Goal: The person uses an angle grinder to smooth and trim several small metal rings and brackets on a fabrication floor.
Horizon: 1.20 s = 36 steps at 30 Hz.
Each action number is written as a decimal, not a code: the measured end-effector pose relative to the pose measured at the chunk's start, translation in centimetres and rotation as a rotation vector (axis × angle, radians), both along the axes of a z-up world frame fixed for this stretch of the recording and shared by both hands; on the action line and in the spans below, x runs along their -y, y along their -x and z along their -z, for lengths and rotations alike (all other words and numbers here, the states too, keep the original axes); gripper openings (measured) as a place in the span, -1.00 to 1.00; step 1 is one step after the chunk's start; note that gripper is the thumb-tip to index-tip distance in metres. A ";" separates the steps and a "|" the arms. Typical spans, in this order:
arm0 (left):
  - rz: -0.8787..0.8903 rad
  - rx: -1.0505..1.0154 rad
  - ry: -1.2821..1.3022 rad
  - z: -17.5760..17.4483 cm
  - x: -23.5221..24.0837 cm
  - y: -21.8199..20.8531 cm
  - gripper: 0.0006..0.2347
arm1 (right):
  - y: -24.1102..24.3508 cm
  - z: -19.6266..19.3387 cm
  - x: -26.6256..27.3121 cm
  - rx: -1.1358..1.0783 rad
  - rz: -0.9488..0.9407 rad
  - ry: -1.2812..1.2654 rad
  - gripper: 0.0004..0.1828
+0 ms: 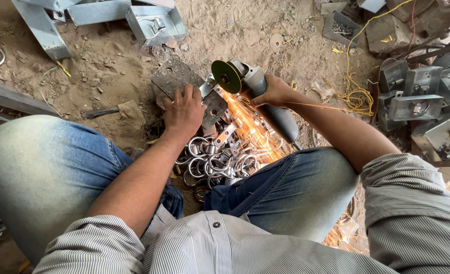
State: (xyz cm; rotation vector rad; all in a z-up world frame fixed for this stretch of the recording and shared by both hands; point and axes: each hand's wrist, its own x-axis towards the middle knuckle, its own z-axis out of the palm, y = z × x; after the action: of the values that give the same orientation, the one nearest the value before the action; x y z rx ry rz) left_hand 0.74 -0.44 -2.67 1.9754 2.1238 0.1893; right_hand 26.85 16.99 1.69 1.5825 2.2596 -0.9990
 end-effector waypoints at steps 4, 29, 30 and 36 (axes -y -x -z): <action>0.012 -0.025 0.014 0.0 -0.1 0.0 -0.50 | 0.0 0.1 -0.2 -0.020 -0.021 -0.047 0.02; -0.009 0.006 -0.002 -0.7 0.2 -0.1 -0.52 | 0.8 -0.8 0.4 0.051 0.017 0.005 0.06; -0.008 0.012 -0.010 -0.7 0.3 -0.1 -0.51 | 0.7 -0.8 0.4 0.015 0.030 0.045 0.05; -0.018 0.012 0.009 -1.0 0.4 -0.2 -0.52 | 0.7 -1.0 0.5 0.004 0.026 0.012 0.03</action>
State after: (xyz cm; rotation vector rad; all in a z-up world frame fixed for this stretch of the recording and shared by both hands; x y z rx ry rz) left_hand 0.90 -0.80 -1.65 1.9462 2.1315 0.1937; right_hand 26.14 16.50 2.65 1.6124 2.2316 -1.0124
